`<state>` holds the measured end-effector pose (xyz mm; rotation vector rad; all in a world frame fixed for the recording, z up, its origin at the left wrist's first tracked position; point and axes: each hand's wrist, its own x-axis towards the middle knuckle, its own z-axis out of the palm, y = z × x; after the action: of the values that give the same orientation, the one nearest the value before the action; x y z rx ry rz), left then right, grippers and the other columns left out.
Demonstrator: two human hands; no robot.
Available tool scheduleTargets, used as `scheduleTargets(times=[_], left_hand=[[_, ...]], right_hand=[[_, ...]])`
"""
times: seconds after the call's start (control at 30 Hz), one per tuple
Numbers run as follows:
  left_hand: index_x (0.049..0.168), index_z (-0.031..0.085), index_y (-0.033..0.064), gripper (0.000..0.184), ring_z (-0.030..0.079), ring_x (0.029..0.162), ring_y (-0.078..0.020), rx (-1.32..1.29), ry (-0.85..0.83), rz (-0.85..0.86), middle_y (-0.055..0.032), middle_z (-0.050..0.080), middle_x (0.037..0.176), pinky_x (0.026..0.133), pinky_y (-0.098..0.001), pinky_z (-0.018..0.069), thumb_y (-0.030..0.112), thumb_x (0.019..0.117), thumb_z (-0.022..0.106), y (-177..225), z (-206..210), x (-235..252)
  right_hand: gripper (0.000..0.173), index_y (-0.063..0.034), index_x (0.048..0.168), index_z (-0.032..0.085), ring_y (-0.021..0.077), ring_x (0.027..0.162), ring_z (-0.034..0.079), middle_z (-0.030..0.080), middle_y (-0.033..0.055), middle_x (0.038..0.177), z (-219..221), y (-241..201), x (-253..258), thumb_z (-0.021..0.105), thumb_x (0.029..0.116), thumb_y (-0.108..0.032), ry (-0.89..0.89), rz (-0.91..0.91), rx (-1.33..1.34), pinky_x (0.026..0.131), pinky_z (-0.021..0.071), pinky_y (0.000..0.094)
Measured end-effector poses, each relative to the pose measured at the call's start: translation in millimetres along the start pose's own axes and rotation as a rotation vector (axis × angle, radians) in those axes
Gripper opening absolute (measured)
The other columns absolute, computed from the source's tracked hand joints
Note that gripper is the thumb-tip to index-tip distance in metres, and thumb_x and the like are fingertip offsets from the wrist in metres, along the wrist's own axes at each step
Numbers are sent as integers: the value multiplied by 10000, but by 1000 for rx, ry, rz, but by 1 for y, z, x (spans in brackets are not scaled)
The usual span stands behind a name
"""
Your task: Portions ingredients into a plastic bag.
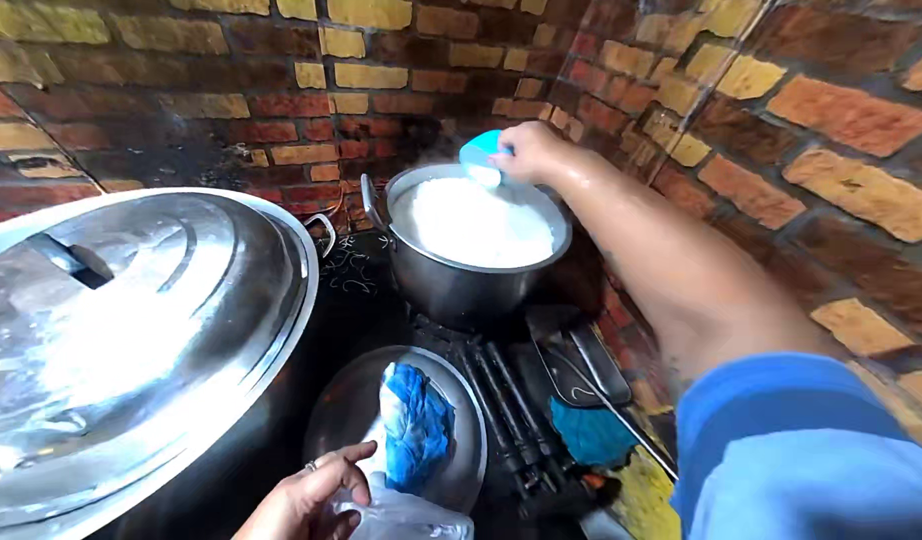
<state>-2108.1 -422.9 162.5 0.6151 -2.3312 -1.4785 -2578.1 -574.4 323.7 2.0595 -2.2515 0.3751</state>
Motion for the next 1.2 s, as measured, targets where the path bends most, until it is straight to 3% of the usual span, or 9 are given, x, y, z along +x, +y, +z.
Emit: scheduleTargets(times=[0.1, 0.27, 0.37, 0.43, 0.53, 0.6, 0.73, 0.93, 1.2], left_hand=[[836, 713, -6, 98, 727, 1021, -220, 161, 61, -16, -244, 631, 1344, 823, -363, 614, -45, 878, 634, 0, 3, 12], [1095, 752, -24, 239, 732, 970, -394, 439, 53, -194, -237, 731, 1097, 861, -554, 582, -46, 948, 565, 6, 8, 21], [1171, 730, -22, 259, 723, 971, -363, 384, 77, -196, -230, 711, 1159, 851, -531, 583, 38, 927, 666, 7, 5, 21], [1234, 704, 1, 359, 712, 1093, -323, 338, 78, -165, -213, 634, 1377, 897, -484, 588, 75, 885, 735, 6, 4, 20], [1382, 625, 4, 545, 702, 1136, -309, 322, 100, -127, -217, 548, 1485, 902, -451, 593, 55, 856, 757, 11, 7, 23], [1412, 600, 3, 568, 714, 1090, -291, 297, 106, -113, -215, 549, 1485, 870, -427, 598, 44, 864, 746, 11, 7, 22], [1427, 582, -6, 576, 728, 1007, -255, 235, 95, -97, -227, 559, 1464, 815, -381, 613, 49, 878, 747, 1, 7, 20], [1420, 589, -8, 565, 730, 959, -241, 234, 93, -68, -228, 567, 1455, 792, -364, 611, 45, 879, 744, 13, 19, 26], [1427, 576, -15, 573, 707, 800, -181, 161, 62, -62, -222, 563, 1452, 685, -321, 603, 56, 885, 748, 5, 24, 27]], right_hand=[[339, 85, 1188, 665, 482, 1261, 565, 609, 337, 1263, 22, 6, 37, 621, 1031, -212, -53, 35, -66, 1063, 436, 636], [308, 60, 1028, 712, 456, 1116, 630, 669, 292, 1101, 22, -4, 38, 724, 959, -240, -242, -31, -195, 959, 476, 659], [297, 52, 989, 706, 410, 1012, 632, 670, 257, 1012, -6, -16, 30, 751, 959, -239, -346, -41, -153, 908, 464, 637], [291, 51, 1049, 718, 443, 1091, 629, 675, 283, 1086, -5, -12, 36, 749, 957, -223, -311, 8, -183, 955, 458, 662], [311, 40, 1108, 714, 461, 1180, 611, 665, 290, 1173, 15, -3, 40, 751, 937, -217, -265, 57, -244, 990, 456, 673], [314, 41, 1099, 723, 458, 1167, 613, 669, 284, 1161, 14, -8, 32, 776, 921, -213, -317, 25, -249, 996, 452, 674], [243, 35, 877, 717, 360, 833, 638, 665, 200, 832, -16, -20, 9, 808, 902, -189, -413, -151, -173, 783, 485, 611], [340, 63, 1137, 701, 483, 1211, 593, 649, 311, 1213, 8, -22, 38, 749, 942, -211, -336, 72, -331, 1014, 439, 685], [239, 48, 938, 725, 399, 912, 646, 680, 234, 910, -17, -26, 1, 797, 912, -178, -439, -149, -216, 841, 479, 637]])
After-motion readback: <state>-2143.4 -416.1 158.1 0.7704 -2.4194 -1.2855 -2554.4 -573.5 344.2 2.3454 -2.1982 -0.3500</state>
